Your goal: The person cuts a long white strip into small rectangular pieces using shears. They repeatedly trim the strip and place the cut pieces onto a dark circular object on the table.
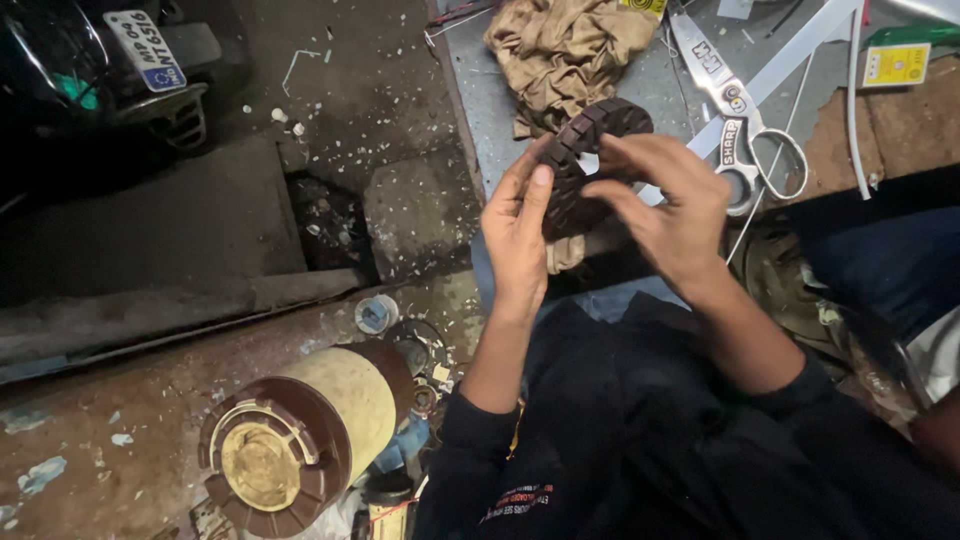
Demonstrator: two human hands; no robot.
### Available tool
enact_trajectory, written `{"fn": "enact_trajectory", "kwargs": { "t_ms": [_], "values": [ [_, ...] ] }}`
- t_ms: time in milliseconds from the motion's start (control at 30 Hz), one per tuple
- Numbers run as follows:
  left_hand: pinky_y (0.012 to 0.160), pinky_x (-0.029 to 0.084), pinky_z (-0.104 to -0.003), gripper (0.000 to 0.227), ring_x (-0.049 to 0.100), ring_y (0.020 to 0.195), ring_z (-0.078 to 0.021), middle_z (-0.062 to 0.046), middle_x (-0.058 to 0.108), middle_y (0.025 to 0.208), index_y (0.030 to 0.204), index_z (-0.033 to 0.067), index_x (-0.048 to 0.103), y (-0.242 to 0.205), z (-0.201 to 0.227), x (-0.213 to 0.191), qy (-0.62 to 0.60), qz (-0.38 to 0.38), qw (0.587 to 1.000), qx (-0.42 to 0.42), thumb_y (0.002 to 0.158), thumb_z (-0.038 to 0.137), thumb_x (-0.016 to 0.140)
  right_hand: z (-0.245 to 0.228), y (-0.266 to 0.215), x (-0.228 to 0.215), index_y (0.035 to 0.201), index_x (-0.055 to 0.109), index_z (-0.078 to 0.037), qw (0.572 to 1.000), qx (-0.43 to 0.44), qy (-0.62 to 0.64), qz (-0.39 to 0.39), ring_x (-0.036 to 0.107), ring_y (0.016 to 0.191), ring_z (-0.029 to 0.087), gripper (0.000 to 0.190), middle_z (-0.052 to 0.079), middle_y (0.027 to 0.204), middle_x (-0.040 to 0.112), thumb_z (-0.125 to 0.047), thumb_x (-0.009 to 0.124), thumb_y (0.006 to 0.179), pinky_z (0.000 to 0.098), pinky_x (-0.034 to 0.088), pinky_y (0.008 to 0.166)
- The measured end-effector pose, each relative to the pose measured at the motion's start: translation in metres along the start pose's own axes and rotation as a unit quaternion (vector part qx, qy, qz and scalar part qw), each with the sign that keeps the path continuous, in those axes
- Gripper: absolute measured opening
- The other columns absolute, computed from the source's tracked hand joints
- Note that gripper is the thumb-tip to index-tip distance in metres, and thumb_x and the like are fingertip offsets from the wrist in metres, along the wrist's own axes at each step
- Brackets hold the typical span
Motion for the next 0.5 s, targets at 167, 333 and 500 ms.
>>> {"fn": "enact_trajectory", "kwargs": {
  "t_ms": [167, 333, 500],
  "values": [
    [0.111, 0.047, -0.033, 0.04, 0.062, 0.123, -0.0199, -0.016, 0.066, 0.135, 0.139, -0.0108, 0.059, -0.0017, -0.0044, 0.001, -0.027, 0.015, 1.0, -0.001, 0.107, 0.012, 0.065, 0.0072, -0.0024, 0.0054, 0.108, 0.078, -0.002, 1.0, 0.011, -0.015, 0.021, 0.073, 0.093, 0.022, 0.02, 0.011, 0.105, 0.073, 0.0, 0.088, 0.091, 0.0315, 0.057, 0.081],
    [0.113, 0.046, -0.033, 0.041, 0.061, 0.126, -0.021, -0.018, 0.064, 0.138, 0.141, -0.0107, 0.058, -0.0016, -0.0039, 0.001, -0.045, 0.007, 0.999, -0.001, 0.107, 0.011, 0.064, 0.0048, -0.0005, 0.007, 0.109, 0.078, -0.002, 1.0, 0.004, -0.015, 0.021, 0.073, 0.094, 0.022, 0.021, 0.01, 0.105, 0.073, -0.001, 0.089, 0.092, 0.0311, 0.057, 0.081],
    [0.115, 0.045, -0.034, 0.041, 0.06, 0.128, -0.0219, -0.018, 0.064, 0.14, 0.143, -0.0112, 0.057, -0.0023, 0.0037, 0.0045, -0.023, 0.007, 1.0, 0.009, 0.108, 0.011, 0.062, 0.002, -0.0019, 0.008, 0.108, 0.078, -0.001, 0.999, -0.008, -0.024, 0.03, 0.072, 0.094, 0.023, 0.021, 0.011, 0.105, 0.072, 0.0, 0.089, 0.09, 0.0319, 0.057, 0.08]
  ]
}}
Point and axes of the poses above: each hand's wrist, its own y-axis towards the middle knuckle, its own x-axis out of the palm, z = x × y, the point moved 2 cm from there along y, towards the middle knuckle
